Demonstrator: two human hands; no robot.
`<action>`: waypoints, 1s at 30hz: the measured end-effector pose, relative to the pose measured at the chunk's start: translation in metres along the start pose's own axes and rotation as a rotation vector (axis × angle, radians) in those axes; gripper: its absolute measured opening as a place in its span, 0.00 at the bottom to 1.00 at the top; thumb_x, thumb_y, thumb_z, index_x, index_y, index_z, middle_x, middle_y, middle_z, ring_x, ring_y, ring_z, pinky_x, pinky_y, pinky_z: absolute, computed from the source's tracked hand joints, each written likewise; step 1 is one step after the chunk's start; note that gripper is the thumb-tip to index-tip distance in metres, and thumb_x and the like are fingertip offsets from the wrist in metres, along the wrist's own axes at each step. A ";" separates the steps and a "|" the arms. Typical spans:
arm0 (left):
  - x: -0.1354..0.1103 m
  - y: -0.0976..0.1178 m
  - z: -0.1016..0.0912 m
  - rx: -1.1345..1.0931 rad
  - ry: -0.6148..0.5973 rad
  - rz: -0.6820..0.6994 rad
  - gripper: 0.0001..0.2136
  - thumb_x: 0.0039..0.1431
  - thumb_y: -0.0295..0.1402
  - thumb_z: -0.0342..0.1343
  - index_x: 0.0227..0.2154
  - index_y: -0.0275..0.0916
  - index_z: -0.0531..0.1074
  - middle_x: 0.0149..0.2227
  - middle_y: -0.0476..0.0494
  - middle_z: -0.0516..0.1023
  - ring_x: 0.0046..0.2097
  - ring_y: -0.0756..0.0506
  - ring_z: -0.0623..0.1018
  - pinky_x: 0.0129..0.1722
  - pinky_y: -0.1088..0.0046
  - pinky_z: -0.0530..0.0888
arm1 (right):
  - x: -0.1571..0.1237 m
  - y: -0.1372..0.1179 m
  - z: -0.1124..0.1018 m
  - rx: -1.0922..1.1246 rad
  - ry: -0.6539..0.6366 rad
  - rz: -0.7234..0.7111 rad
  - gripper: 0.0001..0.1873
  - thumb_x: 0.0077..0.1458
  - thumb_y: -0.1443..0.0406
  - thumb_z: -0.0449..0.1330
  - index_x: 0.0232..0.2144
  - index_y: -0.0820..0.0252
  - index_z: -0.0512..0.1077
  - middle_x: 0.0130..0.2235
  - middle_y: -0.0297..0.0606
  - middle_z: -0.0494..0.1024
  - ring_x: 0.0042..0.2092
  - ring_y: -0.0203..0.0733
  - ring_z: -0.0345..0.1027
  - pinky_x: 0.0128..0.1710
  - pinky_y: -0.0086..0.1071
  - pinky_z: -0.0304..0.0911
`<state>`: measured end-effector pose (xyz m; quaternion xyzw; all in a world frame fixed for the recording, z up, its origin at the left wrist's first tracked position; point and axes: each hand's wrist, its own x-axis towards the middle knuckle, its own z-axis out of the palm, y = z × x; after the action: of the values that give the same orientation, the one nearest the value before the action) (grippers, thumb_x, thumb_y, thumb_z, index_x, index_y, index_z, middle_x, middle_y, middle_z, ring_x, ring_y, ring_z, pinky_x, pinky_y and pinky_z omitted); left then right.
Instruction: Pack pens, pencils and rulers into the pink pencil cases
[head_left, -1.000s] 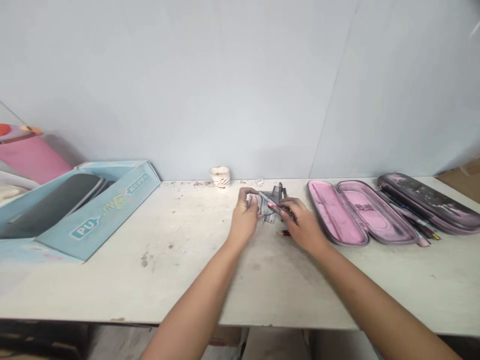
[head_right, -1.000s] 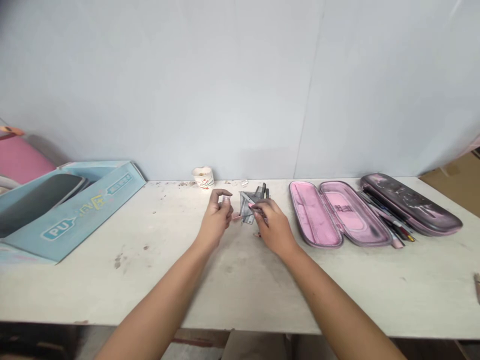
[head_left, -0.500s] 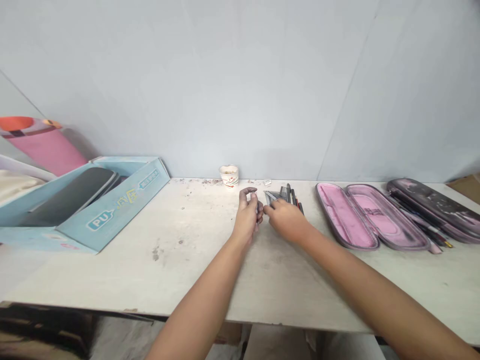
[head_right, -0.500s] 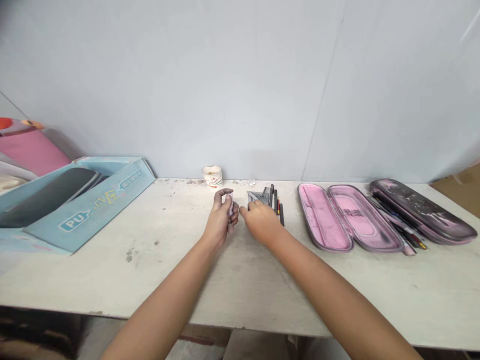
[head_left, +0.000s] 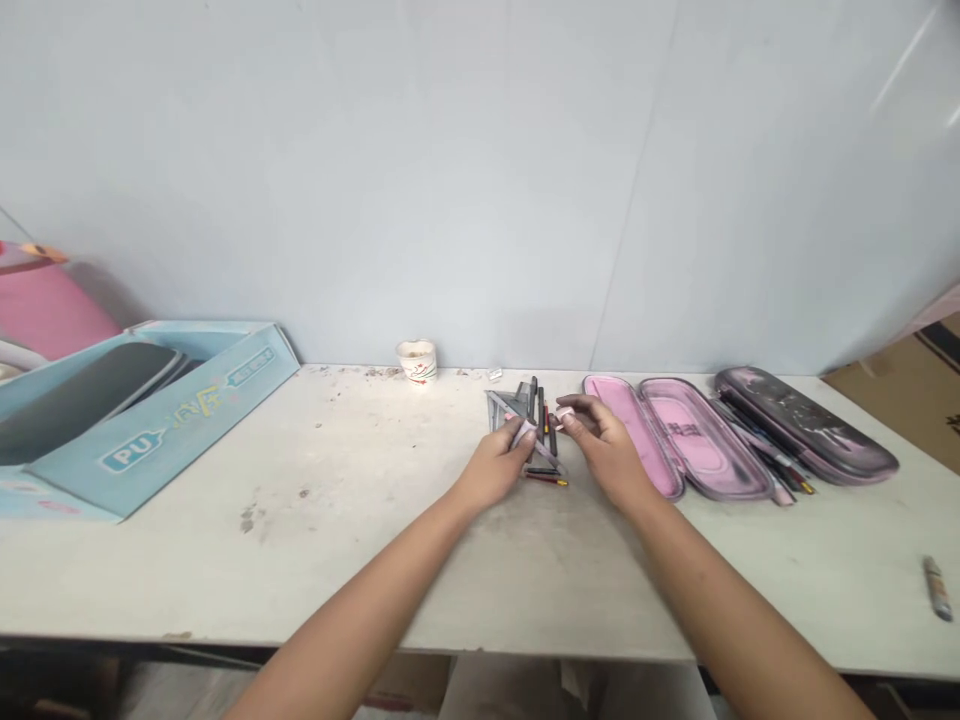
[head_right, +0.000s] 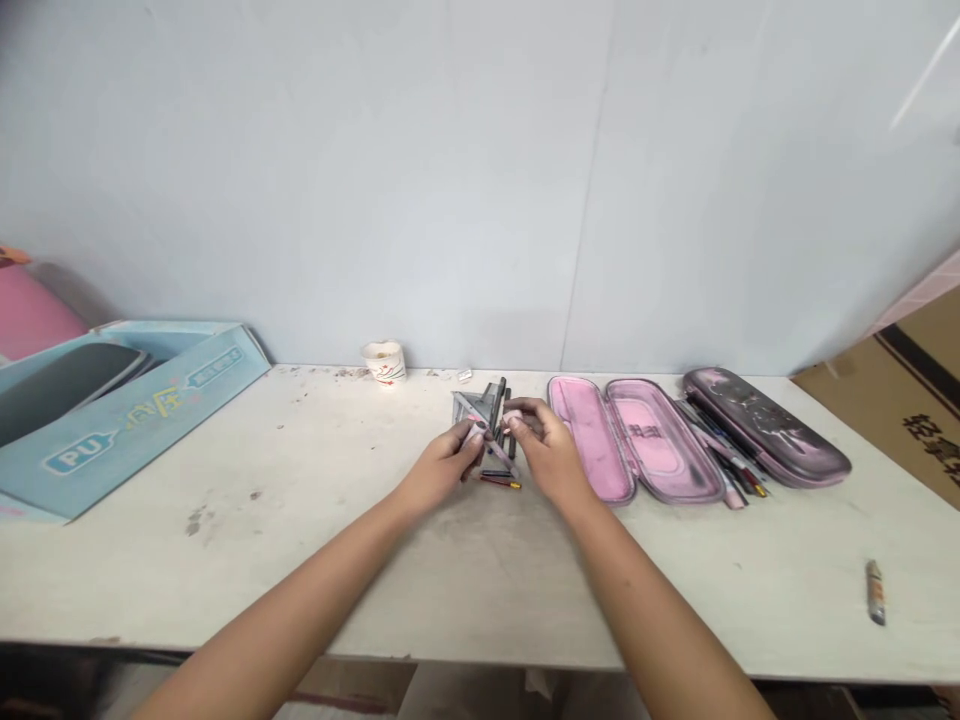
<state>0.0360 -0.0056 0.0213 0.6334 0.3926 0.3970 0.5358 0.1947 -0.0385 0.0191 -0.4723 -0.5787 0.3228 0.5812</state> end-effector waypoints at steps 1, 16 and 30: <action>0.000 0.001 0.004 0.077 -0.043 0.039 0.10 0.52 0.40 0.54 0.31 0.37 0.70 0.23 0.50 0.68 0.27 0.50 0.66 0.28 0.77 0.62 | -0.001 0.000 -0.001 0.040 0.023 0.007 0.16 0.53 0.58 0.54 0.43 0.57 0.65 0.40 0.38 0.74 0.41 0.38 0.69 0.45 0.36 0.64; 0.009 -0.003 0.020 0.606 -0.194 0.217 0.12 0.60 0.38 0.42 0.38 0.38 0.66 0.28 0.46 0.71 0.30 0.47 0.70 0.30 0.73 0.63 | -0.007 0.008 -0.008 -0.011 0.089 0.041 0.11 0.49 0.59 0.57 0.34 0.59 0.69 0.37 0.38 0.78 0.40 0.40 0.72 0.41 0.35 0.65; 0.002 -0.010 0.015 0.569 -0.113 0.209 0.15 0.60 0.38 0.41 0.45 0.40 0.66 0.37 0.42 0.75 0.38 0.43 0.74 0.35 0.71 0.66 | -0.015 0.008 0.009 -0.290 -0.009 -0.090 0.15 0.56 0.58 0.50 0.38 0.58 0.72 0.41 0.40 0.76 0.43 0.41 0.68 0.44 0.35 0.62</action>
<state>0.0496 -0.0085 0.0104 0.8160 0.3904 0.2883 0.3140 0.1858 -0.0485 0.0049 -0.5234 -0.6426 0.2114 0.5182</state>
